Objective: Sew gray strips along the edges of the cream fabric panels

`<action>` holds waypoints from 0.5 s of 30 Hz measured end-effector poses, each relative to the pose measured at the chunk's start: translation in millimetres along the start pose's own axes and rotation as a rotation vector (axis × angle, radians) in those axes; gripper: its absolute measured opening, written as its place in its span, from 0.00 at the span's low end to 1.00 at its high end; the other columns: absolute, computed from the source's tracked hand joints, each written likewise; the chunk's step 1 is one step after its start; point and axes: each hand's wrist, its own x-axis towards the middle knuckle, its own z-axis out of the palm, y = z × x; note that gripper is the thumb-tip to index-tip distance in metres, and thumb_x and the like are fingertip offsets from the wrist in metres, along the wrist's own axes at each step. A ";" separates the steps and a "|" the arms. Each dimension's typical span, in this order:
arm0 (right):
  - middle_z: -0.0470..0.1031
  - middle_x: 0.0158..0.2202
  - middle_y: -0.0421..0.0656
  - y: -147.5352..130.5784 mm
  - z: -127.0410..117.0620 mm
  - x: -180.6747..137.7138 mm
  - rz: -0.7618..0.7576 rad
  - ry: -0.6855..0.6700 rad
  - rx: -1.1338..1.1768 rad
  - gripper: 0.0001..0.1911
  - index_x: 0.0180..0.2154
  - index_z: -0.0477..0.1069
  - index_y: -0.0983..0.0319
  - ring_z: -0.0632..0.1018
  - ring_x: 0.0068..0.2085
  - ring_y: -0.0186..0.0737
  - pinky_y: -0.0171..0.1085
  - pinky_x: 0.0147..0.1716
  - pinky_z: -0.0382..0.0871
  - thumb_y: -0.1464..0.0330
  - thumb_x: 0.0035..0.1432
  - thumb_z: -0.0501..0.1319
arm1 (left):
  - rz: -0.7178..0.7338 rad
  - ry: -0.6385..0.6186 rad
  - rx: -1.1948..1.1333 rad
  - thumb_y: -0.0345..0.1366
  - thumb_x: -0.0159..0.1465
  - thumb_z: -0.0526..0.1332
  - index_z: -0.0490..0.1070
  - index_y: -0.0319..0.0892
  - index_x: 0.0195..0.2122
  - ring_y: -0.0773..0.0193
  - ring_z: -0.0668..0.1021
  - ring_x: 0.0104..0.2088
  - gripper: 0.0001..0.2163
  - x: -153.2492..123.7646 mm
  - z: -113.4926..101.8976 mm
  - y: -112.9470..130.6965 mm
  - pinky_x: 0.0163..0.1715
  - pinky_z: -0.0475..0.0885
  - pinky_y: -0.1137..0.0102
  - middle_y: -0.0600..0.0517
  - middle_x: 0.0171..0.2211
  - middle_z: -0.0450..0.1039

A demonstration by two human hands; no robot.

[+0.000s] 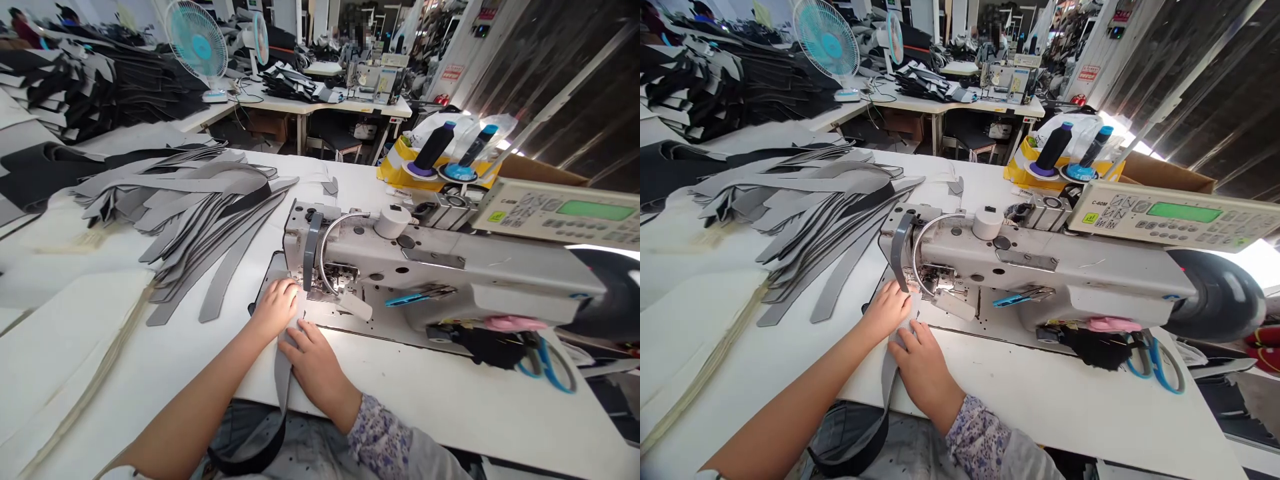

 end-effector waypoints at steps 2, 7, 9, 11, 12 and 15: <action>0.69 0.57 0.48 0.6 -1.5 2.6 0.001 0.000 0.010 0.24 0.54 0.70 0.60 0.64 0.60 0.56 0.55 0.61 0.58 0.78 0.56 0.60 | 0.003 -0.011 0.002 0.27 0.64 0.52 0.73 0.42 0.42 0.56 0.74 0.46 0.11 3.8 -0.1 -1.7 0.49 0.68 0.62 0.46 0.41 0.74; 0.66 0.59 0.48 1.9 -4.2 4.5 0.021 -0.008 0.032 0.28 0.57 0.68 0.60 0.59 0.64 0.55 0.56 0.62 0.55 0.79 0.54 0.58 | 0.006 -0.025 0.050 0.28 0.63 0.53 0.73 0.41 0.39 0.56 0.74 0.43 0.10 9.2 1.1 -3.2 0.47 0.69 0.63 0.46 0.38 0.73; 0.65 0.60 0.48 1.5 -4.2 4.2 0.020 -0.013 0.022 0.28 0.57 0.67 0.60 0.59 0.64 0.56 0.56 0.63 0.54 0.79 0.54 0.58 | 0.005 -0.026 0.060 0.27 0.63 0.53 0.73 0.41 0.39 0.56 0.74 0.43 0.10 10.0 2.5 -4.3 0.47 0.69 0.63 0.46 0.38 0.73; 0.64 0.61 0.49 0.8 -3.7 4.1 0.014 -0.015 0.004 0.29 0.58 0.66 0.61 0.58 0.64 0.57 0.56 0.63 0.53 0.78 0.54 0.58 | 0.001 -0.026 0.066 0.27 0.63 0.53 0.73 0.40 0.39 0.56 0.74 0.43 0.10 11.2 4.6 -6.5 0.47 0.69 0.63 0.46 0.38 0.73; 0.63 0.62 0.50 0.4 -3.3 4.1 0.012 -0.015 -0.005 0.29 0.59 0.65 0.62 0.57 0.65 0.57 0.56 0.63 0.54 0.78 0.55 0.58 | -0.001 -0.029 0.068 0.27 0.63 0.53 0.73 0.40 0.39 0.55 0.74 0.43 0.09 12.0 5.7 -7.7 0.47 0.69 0.62 0.45 0.37 0.73; 0.61 0.63 0.51 -0.3 -2.7 4.9 0.008 -0.015 -0.030 0.30 0.61 0.63 0.62 0.55 0.66 0.57 0.57 0.62 0.55 0.77 0.56 0.58 | 0.008 -0.046 0.061 0.27 0.63 0.54 0.73 0.40 0.40 0.55 0.74 0.43 0.09 14.8 8.4 -9.2 0.48 0.69 0.61 0.45 0.38 0.74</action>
